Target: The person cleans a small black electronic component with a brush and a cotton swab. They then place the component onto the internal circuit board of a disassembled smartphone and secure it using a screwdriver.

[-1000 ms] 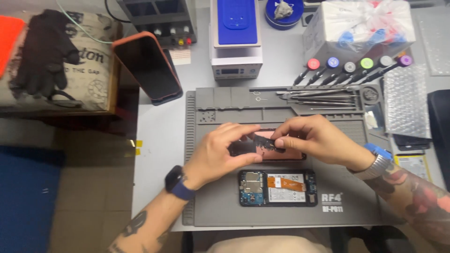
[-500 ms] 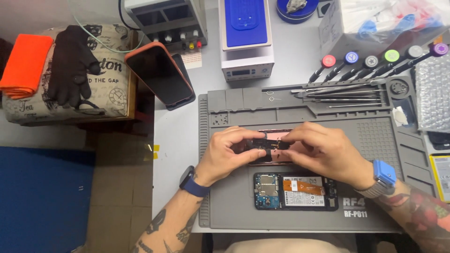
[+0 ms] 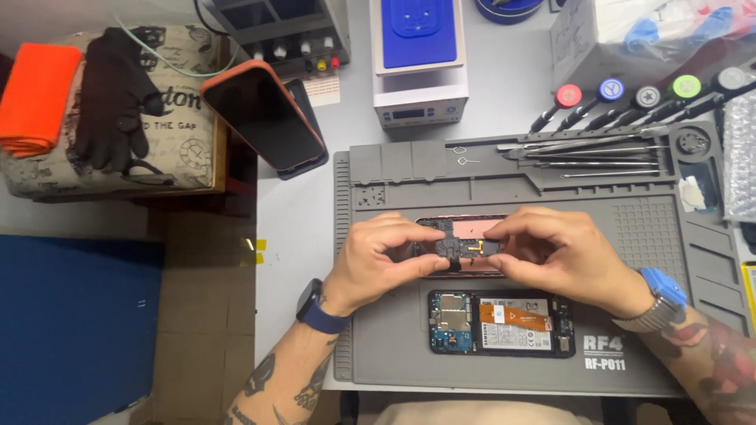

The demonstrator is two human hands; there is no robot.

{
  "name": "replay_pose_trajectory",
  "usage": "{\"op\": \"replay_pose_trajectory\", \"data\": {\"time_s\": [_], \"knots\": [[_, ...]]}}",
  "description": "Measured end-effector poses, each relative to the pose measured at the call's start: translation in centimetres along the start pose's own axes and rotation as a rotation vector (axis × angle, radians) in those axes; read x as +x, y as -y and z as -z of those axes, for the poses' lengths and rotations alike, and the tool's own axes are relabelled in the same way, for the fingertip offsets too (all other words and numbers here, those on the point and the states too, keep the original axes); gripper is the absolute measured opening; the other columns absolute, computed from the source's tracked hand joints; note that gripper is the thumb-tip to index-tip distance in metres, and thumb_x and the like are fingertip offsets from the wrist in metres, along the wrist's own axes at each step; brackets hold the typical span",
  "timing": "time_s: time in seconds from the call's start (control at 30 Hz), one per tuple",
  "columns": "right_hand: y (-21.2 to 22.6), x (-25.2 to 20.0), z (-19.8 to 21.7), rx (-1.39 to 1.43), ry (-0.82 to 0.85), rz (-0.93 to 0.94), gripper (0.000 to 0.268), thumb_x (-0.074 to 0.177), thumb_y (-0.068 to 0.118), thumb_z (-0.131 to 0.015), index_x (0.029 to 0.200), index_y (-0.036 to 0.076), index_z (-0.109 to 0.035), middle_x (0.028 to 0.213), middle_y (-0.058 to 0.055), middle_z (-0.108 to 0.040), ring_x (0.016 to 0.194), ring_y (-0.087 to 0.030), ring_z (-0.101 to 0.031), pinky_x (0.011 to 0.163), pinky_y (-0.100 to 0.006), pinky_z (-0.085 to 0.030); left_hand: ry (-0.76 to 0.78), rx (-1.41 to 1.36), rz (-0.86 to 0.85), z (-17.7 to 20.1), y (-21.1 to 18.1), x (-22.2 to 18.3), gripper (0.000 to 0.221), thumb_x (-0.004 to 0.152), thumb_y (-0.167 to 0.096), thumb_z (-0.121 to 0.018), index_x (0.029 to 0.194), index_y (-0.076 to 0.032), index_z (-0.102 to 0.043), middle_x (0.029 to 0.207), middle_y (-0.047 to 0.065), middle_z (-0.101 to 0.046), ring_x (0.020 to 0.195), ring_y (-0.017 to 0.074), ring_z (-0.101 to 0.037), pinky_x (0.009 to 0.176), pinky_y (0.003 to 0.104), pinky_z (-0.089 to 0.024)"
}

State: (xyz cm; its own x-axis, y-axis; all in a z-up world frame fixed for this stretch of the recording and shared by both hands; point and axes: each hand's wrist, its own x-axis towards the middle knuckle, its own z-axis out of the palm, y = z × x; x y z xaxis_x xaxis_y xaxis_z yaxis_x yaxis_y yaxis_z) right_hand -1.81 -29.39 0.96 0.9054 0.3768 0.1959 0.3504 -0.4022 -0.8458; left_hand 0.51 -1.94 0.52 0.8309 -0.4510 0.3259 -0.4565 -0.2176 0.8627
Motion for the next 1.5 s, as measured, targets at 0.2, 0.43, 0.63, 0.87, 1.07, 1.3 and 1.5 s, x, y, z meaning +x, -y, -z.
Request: {"op": "replay_pose_trajectory", "data": {"time_s": [0.2,0.43,0.63,0.87,1.07,1.3,1.5], "knots": [[-0.3,0.2,0.1,0.031,-0.009,0.012,0.021,0.081,0.014,-0.082,0.101,0.01,-0.076,0.079,0.0,-0.067,0.054,-0.005,-0.052,0.054,-0.019,-0.045,0.013,0.017,-0.003,-0.2,-0.4,0.0,0.025,0.082,-0.019,-0.087,0.104,-0.011,-0.078,0.087,0.002,-0.077,0.075,0.0117,-0.066,0.067,0.024,-0.052],[-0.3,-0.3,0.0,0.053,-0.007,0.044,0.022,0.085,0.013,-0.079,0.105,0.009,-0.074,0.072,0.0,-0.062,0.056,-0.007,-0.053,0.056,-0.02,-0.046,0.01,0.037,-0.014,0.0,0.1,-0.1,0.025,0.084,-0.018,-0.086,0.106,-0.01,-0.078,0.09,0.005,-0.078,0.077,0.0133,-0.068,0.069,0.024,-0.054],[0.1,-0.5,0.1,0.018,-0.035,0.044,0.025,0.081,0.013,-0.081,0.104,0.006,-0.074,0.085,-0.002,-0.072,0.055,-0.007,-0.054,0.051,-0.019,-0.046,0.02,0.029,-0.035,-0.1,0.2,-0.1,0.025,0.084,-0.02,-0.085,0.106,-0.009,-0.078,0.089,0.004,-0.079,0.076,0.0136,-0.066,0.071,0.025,-0.053],[-0.8,-0.3,0.3,-0.004,0.016,-0.001,0.026,0.081,0.019,-0.083,0.105,0.011,-0.077,0.076,0.002,-0.069,0.057,-0.006,-0.057,0.054,-0.02,-0.047,-0.006,0.011,-0.053,-0.3,-0.1,-0.2,0.026,0.081,-0.02,-0.088,0.101,-0.008,-0.078,0.093,0.005,-0.079,0.073,0.0129,-0.065,0.066,0.025,-0.052],[-0.2,0.1,0.1,0.012,-0.026,0.017,0.026,0.077,0.014,-0.084,0.102,0.008,-0.079,0.074,-0.003,-0.076,0.052,-0.01,-0.063,0.049,-0.023,-0.051,-0.007,-0.109,-0.043,-0.3,-0.2,-0.2,0.032,0.079,-0.02,-0.089,0.108,-0.01,-0.078,0.091,0.007,-0.078,0.064,0.016,-0.063,0.058,0.028,-0.051],[1.6,0.7,0.9,-0.073,0.043,0.155,0.02,0.085,0.013,-0.08,0.104,0.01,-0.073,0.08,0.001,-0.07,0.058,-0.007,-0.056,0.053,-0.021,-0.047,0.008,-0.043,-0.002,-0.5,-0.9,-0.1,0.034,0.077,-0.02,-0.09,0.108,-0.01,-0.079,0.087,0.003,-0.078,0.069,0.0105,-0.063,0.063,0.023,-0.052],[3.4,1.6,3.1,-0.435,0.114,0.299,0.034,0.09,0.032,-0.078,0.114,0.011,-0.068,0.101,-0.005,-0.074,0.071,-0.018,-0.069,0.056,-0.033,-0.055,-0.052,-0.037,-0.023,-0.5,-0.4,-0.4,0.03,0.077,-0.018,-0.089,0.105,-0.01,-0.08,0.09,0.003,-0.082,0.067,0.0109,-0.059,0.062,0.024,-0.051]]}}
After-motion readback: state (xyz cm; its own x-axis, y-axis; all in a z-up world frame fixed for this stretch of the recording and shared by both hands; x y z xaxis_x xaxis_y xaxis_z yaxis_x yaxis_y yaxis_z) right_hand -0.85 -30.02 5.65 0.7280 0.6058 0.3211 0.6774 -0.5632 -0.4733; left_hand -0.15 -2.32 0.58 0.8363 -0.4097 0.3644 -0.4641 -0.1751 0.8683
